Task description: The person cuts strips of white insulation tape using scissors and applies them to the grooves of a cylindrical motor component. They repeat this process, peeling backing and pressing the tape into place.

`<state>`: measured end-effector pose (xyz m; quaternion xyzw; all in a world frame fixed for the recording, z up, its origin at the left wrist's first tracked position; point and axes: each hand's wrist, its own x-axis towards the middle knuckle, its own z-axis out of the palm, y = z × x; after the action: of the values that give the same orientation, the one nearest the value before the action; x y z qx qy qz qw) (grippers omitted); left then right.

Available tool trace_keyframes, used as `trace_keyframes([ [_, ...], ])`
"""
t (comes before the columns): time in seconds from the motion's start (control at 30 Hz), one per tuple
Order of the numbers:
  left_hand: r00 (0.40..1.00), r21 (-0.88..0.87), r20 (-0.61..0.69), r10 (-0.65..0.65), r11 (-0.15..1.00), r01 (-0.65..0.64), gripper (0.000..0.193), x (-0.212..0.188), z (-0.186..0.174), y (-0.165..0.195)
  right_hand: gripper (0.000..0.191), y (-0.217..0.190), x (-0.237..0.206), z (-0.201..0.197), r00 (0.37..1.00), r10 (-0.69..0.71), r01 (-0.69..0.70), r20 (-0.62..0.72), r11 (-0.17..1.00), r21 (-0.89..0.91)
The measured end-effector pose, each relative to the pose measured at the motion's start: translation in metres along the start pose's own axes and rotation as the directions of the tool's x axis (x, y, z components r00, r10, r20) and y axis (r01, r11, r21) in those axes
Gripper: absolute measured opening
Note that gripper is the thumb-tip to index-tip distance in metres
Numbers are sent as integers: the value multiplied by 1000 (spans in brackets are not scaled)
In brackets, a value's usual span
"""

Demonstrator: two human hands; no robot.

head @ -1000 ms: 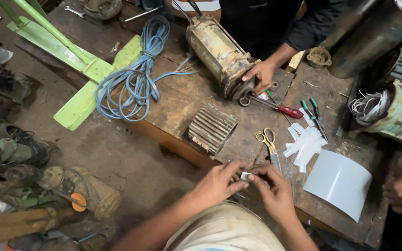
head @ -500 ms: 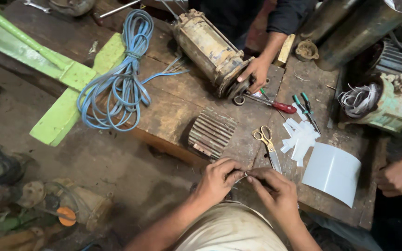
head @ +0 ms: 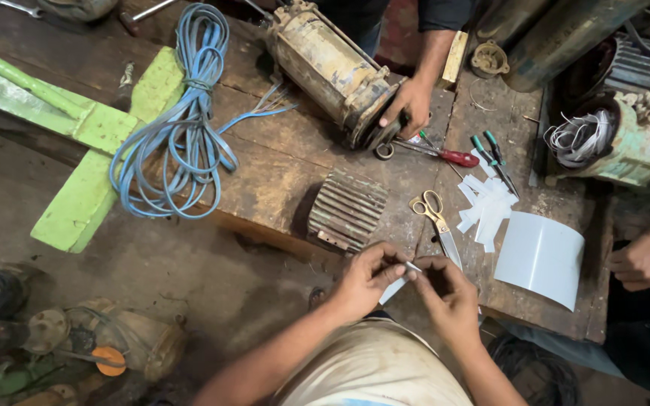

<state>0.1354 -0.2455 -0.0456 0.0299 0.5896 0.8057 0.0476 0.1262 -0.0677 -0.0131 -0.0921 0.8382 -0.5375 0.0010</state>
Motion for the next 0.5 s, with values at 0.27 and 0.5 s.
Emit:
trace_keyframes([
  [0.27,992,402,85,91,908,-118,17,20,-11,5,14,21,6,-9,1000,31,-31,3,990,-137],
  [0.5,974,522,116,196,822,-228,13,56,0,-39,9,71,27,-18,995,61,-66,74,996,61],
])
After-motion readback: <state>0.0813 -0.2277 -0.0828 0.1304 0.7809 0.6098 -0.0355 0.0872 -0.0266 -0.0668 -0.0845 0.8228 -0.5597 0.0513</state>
